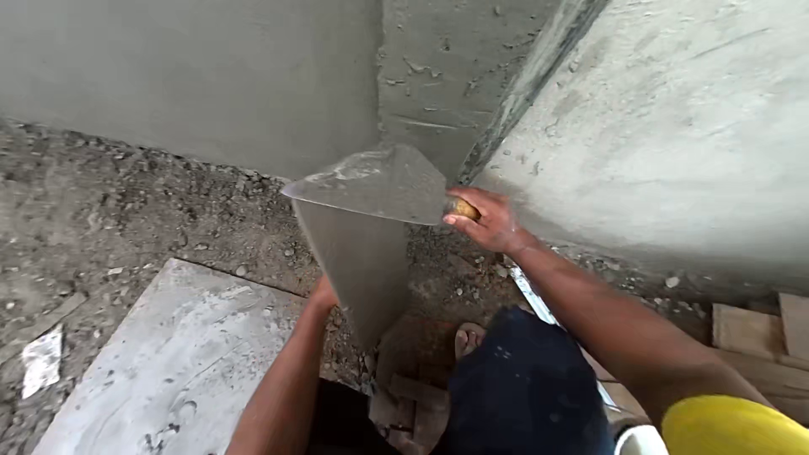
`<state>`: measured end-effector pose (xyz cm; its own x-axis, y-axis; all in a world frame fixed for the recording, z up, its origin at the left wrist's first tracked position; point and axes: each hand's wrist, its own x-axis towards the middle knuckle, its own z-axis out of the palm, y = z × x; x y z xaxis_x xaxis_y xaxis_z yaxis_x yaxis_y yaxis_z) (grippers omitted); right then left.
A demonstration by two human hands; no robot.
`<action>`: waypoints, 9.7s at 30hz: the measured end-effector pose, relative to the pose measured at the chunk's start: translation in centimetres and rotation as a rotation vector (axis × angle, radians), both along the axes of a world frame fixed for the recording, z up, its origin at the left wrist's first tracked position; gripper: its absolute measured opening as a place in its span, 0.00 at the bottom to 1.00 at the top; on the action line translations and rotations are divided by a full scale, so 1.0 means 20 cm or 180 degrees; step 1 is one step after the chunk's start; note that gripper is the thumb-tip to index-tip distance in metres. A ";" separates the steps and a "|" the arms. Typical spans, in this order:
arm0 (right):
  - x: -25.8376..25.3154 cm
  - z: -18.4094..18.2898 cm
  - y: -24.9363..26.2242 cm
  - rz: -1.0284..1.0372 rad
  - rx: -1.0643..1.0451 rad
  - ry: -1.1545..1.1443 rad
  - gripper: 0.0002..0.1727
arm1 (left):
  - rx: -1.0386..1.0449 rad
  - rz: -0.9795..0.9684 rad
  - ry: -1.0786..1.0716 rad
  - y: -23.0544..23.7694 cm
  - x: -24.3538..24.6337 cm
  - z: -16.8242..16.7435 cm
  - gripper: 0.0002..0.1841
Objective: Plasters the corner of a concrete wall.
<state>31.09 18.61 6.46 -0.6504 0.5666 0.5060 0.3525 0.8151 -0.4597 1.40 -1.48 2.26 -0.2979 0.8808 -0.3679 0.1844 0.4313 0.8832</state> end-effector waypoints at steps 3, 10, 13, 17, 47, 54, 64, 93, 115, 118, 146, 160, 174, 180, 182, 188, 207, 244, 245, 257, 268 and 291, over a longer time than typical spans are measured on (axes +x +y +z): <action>0.09 -0.03 0.04 -0.0082 0.0027 -0.0022 0.29 | 0.0896 0.0061 0.0622 -0.14 -0.18 -0.13 0.35; 0.40 -0.82 -0.06 -0.0642 -0.1349 -0.1053 0.32 | 0.0930 0.1858 0.1449 -0.57 -0.50 -0.15 0.44; 0.33 -0.88 0.01 -0.1016 -0.2467 -0.1449 0.33 | 0.1095 0.2577 0.0872 -0.67 -0.52 -0.10 0.31; 0.20 -0.81 0.10 -0.1299 -0.2807 -0.0459 0.26 | 0.1333 0.3069 0.0393 -0.75 -0.55 -0.07 0.21; 0.11 -0.52 0.18 -0.1525 -0.3383 -0.1555 0.30 | 0.1415 0.3132 -0.0215 -0.73 -0.66 -0.12 0.14; 0.19 -0.10 0.10 -0.1421 -0.3186 -0.0752 0.25 | 0.1465 0.2964 -0.0317 -0.67 -0.67 -0.15 0.13; 0.34 -0.60 0.02 -0.1516 -0.1887 -0.1154 0.26 | 0.1350 0.2913 -0.0286 -0.68 -0.64 -0.13 0.12; 0.36 -0.54 0.10 -0.1838 -0.2535 -0.1555 0.28 | 0.1342 0.2936 -0.0279 -0.65 -0.58 -0.10 0.11; 0.33 -0.63 0.15 -0.1695 -0.3178 -0.1548 0.29 | 0.1521 0.2962 -0.0358 -0.61 -0.56 -0.11 0.12; 0.31 -0.40 0.17 -0.1673 -0.3526 -0.1156 0.26 | 0.1448 0.2974 -0.0314 -0.62 -0.56 -0.09 0.10; 0.42 -0.13 0.04 -0.1793 -0.2769 -0.0676 0.22 | 0.1461 0.2662 -0.0570 -0.68 -0.66 -0.15 0.08; 0.21 -0.70 0.02 -0.1337 -0.2635 -0.1706 0.28 | 0.1549 0.2960 -0.0392 -0.60 -0.62 -0.17 0.15; 0.03 -0.62 0.17 -0.1510 -0.3431 -0.1338 0.28 | 0.1563 0.3185 -0.0330 -0.70 -0.61 -0.12 0.15; 0.10 -0.45 0.09 -0.1337 -0.2857 -0.0490 0.25 | 0.1608 0.3091 -0.0375 -0.68 -0.61 -0.11 0.14; 0.11 -0.58 0.10 -0.1309 -0.2691 -0.0529 0.25 | 0.1605 0.3020 -0.0318 -0.69 -0.60 -0.10 0.14; 0.00 -1.02 0.13 -0.1277 -0.2510 -0.2027 0.30 | 0.1689 0.3044 -0.0184 -0.73 -0.59 -0.10 0.17; 0.02 -0.36 0.11 -0.1498 -0.3024 -0.1072 0.28 | 0.1771 0.2905 -0.0399 -0.57 -0.52 -0.05 0.19; -2.78 -0.58 -1.17 0.0622 -0.3274 -0.1672 0.29 | 0.2567 0.5385 0.1166 -2.13 -0.69 0.11 0.20; -2.80 -0.59 -1.18 0.0613 -0.3092 -0.1846 0.28 | 0.2535 0.5457 0.1207 -2.16 -0.66 0.12 0.20; -2.65 -0.54 -1.21 0.0771 -0.1643 -0.3092 0.28 | 0.2844 0.5375 0.0991 -2.15 -0.75 0.12 0.18; -1.94 -0.49 -1.37 0.0847 -0.1899 -0.3432 0.39 | 0.3207 0.5220 0.0215 -1.86 -1.02 -0.07 0.21; -2.02 -0.71 -1.36 -0.0255 -0.2573 -0.3236 0.30 | 0.3320 0.5104 0.0252 -1.66 -1.14 -0.17 0.20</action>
<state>-9.27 -8.64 -7.72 -0.4888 0.5323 -0.6911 0.8655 0.3951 -0.3078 -21.44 -34.60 -1.21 -0.9247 -0.3670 0.1014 0.2572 -0.4054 0.8772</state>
